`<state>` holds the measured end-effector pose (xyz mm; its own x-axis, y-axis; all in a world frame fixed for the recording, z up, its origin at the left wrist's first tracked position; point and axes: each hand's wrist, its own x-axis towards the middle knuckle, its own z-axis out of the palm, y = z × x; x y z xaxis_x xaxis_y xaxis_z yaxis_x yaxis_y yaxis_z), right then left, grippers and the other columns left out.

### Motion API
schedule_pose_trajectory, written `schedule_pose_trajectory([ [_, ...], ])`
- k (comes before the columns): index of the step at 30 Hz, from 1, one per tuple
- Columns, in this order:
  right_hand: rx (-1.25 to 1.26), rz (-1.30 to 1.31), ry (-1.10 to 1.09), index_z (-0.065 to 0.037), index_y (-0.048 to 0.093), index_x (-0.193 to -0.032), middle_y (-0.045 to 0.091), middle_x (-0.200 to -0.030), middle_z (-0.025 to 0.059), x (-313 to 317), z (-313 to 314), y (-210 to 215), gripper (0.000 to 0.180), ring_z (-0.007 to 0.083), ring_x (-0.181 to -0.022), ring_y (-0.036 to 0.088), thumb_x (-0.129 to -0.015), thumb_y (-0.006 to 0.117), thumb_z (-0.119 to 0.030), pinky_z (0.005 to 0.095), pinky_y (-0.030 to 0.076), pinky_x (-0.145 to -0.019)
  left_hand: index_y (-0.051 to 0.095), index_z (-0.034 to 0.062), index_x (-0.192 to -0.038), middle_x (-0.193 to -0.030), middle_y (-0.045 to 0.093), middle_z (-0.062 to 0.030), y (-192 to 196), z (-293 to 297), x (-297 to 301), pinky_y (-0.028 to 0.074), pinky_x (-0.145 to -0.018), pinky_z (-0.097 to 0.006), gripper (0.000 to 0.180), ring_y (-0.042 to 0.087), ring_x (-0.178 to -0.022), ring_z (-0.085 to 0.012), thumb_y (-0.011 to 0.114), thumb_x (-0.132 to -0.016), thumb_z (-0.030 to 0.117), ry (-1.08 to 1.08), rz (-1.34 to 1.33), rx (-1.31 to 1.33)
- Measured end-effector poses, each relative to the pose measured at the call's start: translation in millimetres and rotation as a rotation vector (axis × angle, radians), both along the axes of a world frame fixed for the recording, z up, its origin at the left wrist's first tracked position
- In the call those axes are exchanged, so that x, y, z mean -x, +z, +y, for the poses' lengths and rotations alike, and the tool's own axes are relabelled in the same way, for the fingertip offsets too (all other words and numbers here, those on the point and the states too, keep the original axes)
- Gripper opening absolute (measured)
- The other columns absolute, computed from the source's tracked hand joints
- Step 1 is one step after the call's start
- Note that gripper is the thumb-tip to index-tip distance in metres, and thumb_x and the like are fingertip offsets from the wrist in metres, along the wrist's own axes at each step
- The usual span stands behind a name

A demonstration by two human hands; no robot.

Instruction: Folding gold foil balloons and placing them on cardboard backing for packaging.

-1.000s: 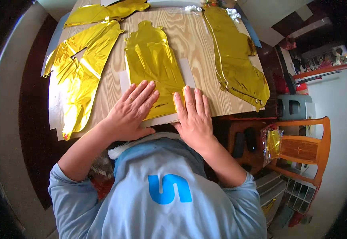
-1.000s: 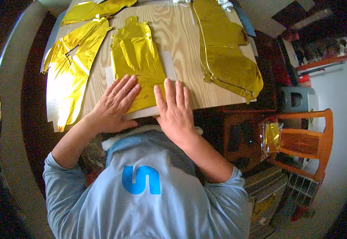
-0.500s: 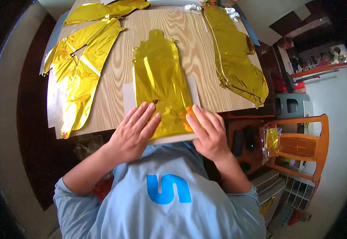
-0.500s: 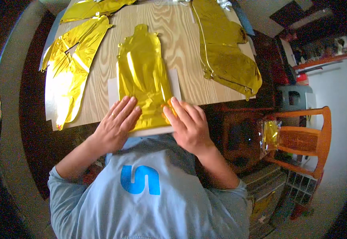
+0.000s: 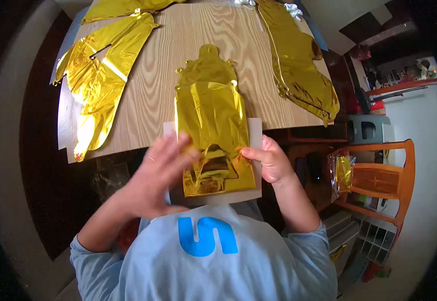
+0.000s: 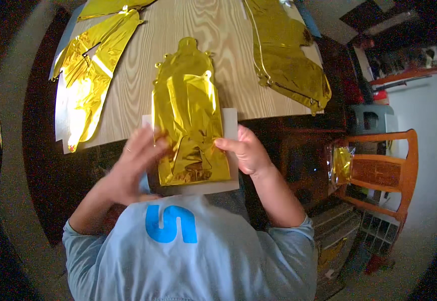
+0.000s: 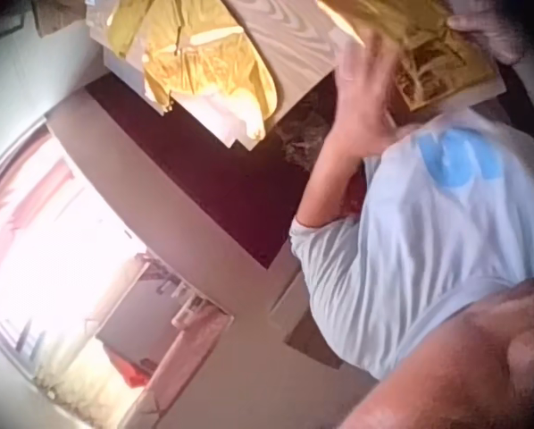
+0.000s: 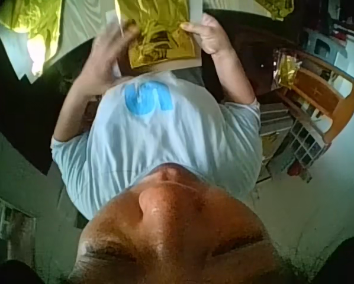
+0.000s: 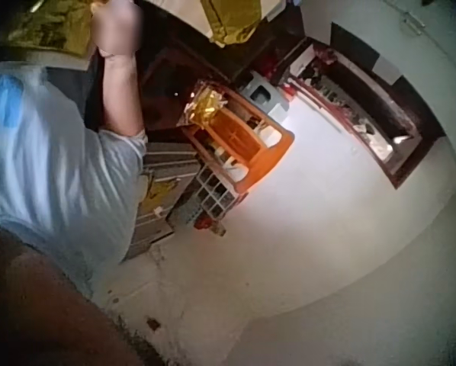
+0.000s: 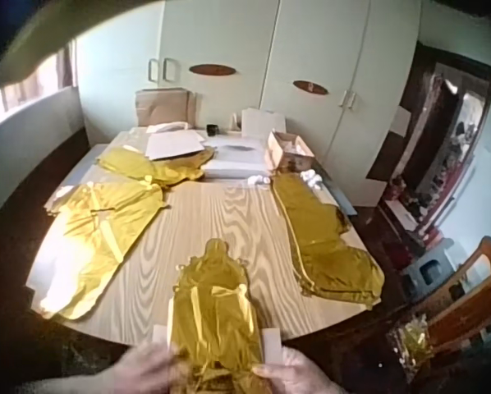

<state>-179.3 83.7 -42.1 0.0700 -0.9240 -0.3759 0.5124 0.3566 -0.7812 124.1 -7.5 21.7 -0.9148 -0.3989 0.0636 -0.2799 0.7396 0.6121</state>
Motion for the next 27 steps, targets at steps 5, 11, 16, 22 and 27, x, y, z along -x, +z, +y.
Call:
schedule_pose_trajectory([
  [5, 0.124, -0.066, -0.016, -0.001, 0.065, -0.122, 0.07, -0.117, 0.0067, -14.2, -2.7, 28.1, 0.032, 0.0152, -0.105, 0.065, -0.09, 0.068, -0.002, 0.0315, 0.049, -0.096, 0.018, 0.0042, -0.158, -0.154, 0.035, -0.0193, -28.2, -27.0, 1.7, 0.032, -0.116, -0.044, 0.117, 0.036, -0.143, -0.0284, 0.09, -0.073, 0.039, 0.531, 0.691, -0.786],
  [11, 0.197, 0.042, -0.036, -0.001, 0.065, -0.121, 0.071, -0.115, 0.0055, -17.9, 9.4, 28.5, 0.034, 0.0139, -0.104, 0.065, -0.087, 0.071, -0.001, 0.031, 0.05, -0.095, 0.023, 0.0049, -0.157, -0.134, 0.057, -0.01, -5.2, -15.8, 25.0, 0.051, -0.096, -0.029, 0.092, 0.062, -0.112, -0.0146, 0.077, -0.084, -0.003, 0.503, 0.773, -0.873],
  [16, 0.188, 0.099, -0.054, 0.001, 0.062, -0.123, 0.068, -0.116, 0.0041, -12.0, -3.3, 49.2, 0.041, 0.0111, -0.103, 0.062, -0.084, 0.075, -0.003, 0.0285, 0.047, -0.098, 0.025, 0.0039, -0.156, -0.118, 0.066, -0.0075, -11.3, -6.5, 22.4, 0.052, -0.09, -0.026, 0.087, 0.064, -0.102, -0.0101, 0.077, -0.086, 0.002, 0.539, 0.598, -0.873],
  [22, 0.297, 0.334, -0.104, 0.004, 0.055, -0.131, 0.063, -0.123, 0.0056, -15.0, -10.6, 50.0, 0.051, 0.0119, -0.108, 0.06, -0.085, 0.076, -0.006, 0.0287, 0.043, -0.104, 0.025, 0.002, -0.156, -0.103, 0.069, -0.0074, -12.6, -5.5, 16.4, 0.053, -0.082, -0.026, 0.089, 0.065, -0.089, -0.0107, 0.078, -0.085, 0.004, 0.51, 0.582, -0.78],
  [27, 0.388, 0.434, -0.171, 0.003, 0.048, -0.141, 0.063, -0.122, 0.0062, -20.1, -8.5, 53.0, 0.057, 0.0115, -0.103, 0.061, -0.089, 0.071, -0.001, 0.0263, 0.047, -0.095, 0.026, 0.0011, -0.156, -0.099, 0.069, -0.0065, -11.5, -4.4, 14.6, 0.052, -0.079, -0.025, 0.085, 0.064, -0.086, -0.0102, 0.073, -0.085, -0.004, 0.514, 0.526, -0.719],
])
